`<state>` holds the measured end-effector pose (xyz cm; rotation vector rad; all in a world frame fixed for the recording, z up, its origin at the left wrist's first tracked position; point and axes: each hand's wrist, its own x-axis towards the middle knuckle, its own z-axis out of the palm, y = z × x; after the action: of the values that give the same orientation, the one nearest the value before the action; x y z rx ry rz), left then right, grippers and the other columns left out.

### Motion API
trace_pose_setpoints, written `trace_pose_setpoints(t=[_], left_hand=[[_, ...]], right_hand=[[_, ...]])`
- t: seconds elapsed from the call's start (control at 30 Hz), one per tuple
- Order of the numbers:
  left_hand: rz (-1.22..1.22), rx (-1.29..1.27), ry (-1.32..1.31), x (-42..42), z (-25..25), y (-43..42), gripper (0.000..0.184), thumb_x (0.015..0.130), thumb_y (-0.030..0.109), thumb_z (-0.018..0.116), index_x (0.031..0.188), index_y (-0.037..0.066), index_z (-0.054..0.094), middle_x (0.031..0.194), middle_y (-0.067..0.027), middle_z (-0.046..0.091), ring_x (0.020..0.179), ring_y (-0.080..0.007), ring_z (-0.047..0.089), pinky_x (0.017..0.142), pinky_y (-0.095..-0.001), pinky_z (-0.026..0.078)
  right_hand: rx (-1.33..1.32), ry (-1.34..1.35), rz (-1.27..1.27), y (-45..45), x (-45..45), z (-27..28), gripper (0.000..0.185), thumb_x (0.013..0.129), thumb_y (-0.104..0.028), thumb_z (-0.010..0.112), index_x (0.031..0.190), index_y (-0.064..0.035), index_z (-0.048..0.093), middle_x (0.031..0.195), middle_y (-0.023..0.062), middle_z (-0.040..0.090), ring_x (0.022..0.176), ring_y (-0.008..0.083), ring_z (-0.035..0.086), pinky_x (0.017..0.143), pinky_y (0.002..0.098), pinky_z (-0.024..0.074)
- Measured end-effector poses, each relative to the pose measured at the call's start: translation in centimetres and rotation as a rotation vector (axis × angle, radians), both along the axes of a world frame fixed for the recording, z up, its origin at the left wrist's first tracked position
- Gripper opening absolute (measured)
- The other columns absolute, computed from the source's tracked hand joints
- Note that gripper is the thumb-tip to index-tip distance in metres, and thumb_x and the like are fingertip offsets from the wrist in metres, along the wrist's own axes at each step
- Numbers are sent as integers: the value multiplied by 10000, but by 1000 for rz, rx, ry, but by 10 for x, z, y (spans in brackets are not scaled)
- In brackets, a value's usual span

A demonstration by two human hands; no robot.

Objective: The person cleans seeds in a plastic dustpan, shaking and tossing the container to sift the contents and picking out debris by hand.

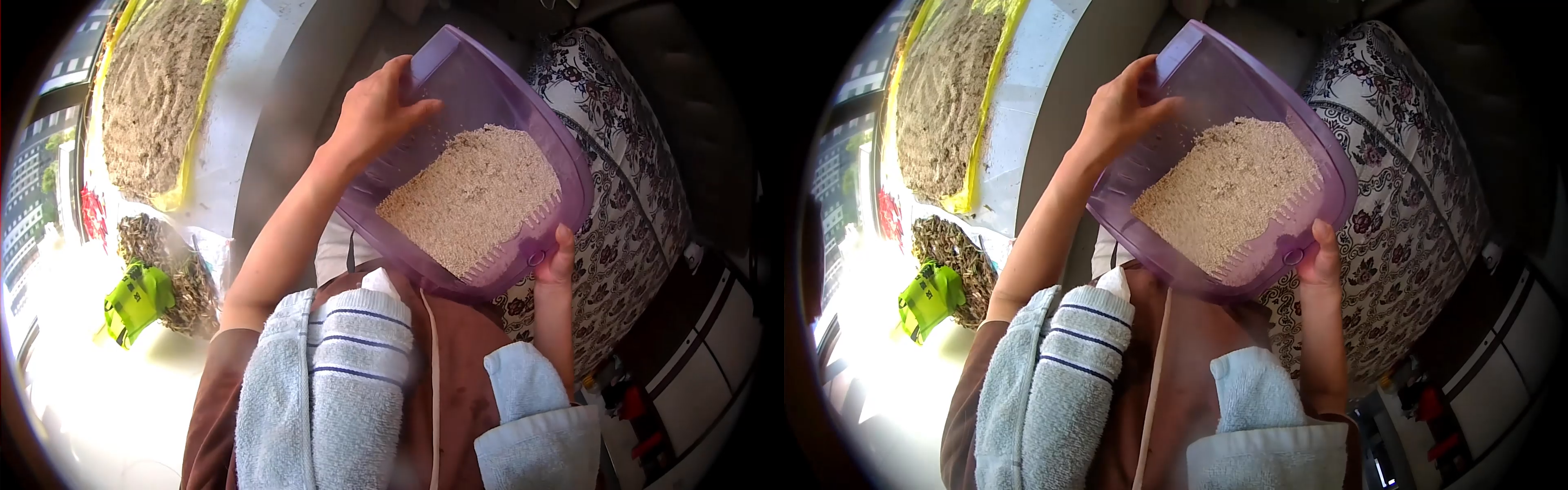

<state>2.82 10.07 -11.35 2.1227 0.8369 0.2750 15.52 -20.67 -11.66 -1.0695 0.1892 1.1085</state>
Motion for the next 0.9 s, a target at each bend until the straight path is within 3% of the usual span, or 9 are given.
trace_pose_setpoints(t=[0.1,0.2,0.33,0.5,0.53,0.6,0.77,0.87,0.9], left_hand=[[55,-279,149,-6,2,20,492,915,275,622,1316,20,493,1010,-96,670,846,-144,666,741,-272,535],[428,-809,-259,-25,-22,38,470,963,312,552,1339,39,481,1097,-107,644,928,-161,637,793,-284,520],[334,-374,-69,-53,-39,43,525,947,373,572,1327,21,489,1232,-126,574,1098,-172,564,845,-288,496],[189,-841,20,-55,-2,18,368,928,377,602,1001,31,703,750,35,651,713,-44,600,721,-219,500],[275,-873,-9,-57,-17,28,391,927,357,609,1131,25,640,865,-20,663,784,-92,625,739,-262,509],[328,310,207,-64,-63,39,502,938,351,587,1317,36,495,1132,-109,625,975,-187,624,813,-327,509],[509,-421,-206,-70,-7,12,625,970,439,480,1425,35,336,1360,-186,470,1196,-307,515,982,-407,431],[525,-1125,-549,-85,-14,-13,670,976,479,436,1446,29,275,1354,-208,463,1207,-314,505,1027,-434,397],[529,-1095,-516,-80,0,-27,688,964,478,451,1457,43,244,1343,-203,476,1181,-278,513,986,-391,415]], right_hand=[[-12,-22,-10,0,1,0,711,722,-320,763,1303,-30,474,1173,119,592,1067,263,598,908,382,539],[-13,-37,-15,3,1,0,706,721,-326,764,1298,-35,478,1172,120,591,1065,261,596,891,370,547],[2,-25,-32,7,-2,4,675,719,-322,768,1269,-40,495,1126,112,601,1005,252,622,815,355,587],[-5,5,-65,3,1,-2,621,718,-303,772,1221,-45,516,1056,99,611,872,230,662,652,323,632],[-20,-2,-94,4,1,-2,609,719,-297,772,1213,-46,520,1053,99,613,848,227,668,623,316,637],[-15,-22,-91,1,4,-5,642,724,-319,765,1244,-47,504,1106,105,604,924,242,651,692,347,624],[54,-24,-176,0,-5,-23,738,734,-348,742,1332,-39,439,1228,110,562,1109,272,565,953,417,482],[84,16,-171,7,-10,-29,715,752,-339,730,1334,-45,437,1226,106,563,1095,273,572,940,418,488],[60,75,-151,4,-9,-33,699,766,-329,722,1342,-62,429,1245,98,549,1094,267,570,928,407,494]])
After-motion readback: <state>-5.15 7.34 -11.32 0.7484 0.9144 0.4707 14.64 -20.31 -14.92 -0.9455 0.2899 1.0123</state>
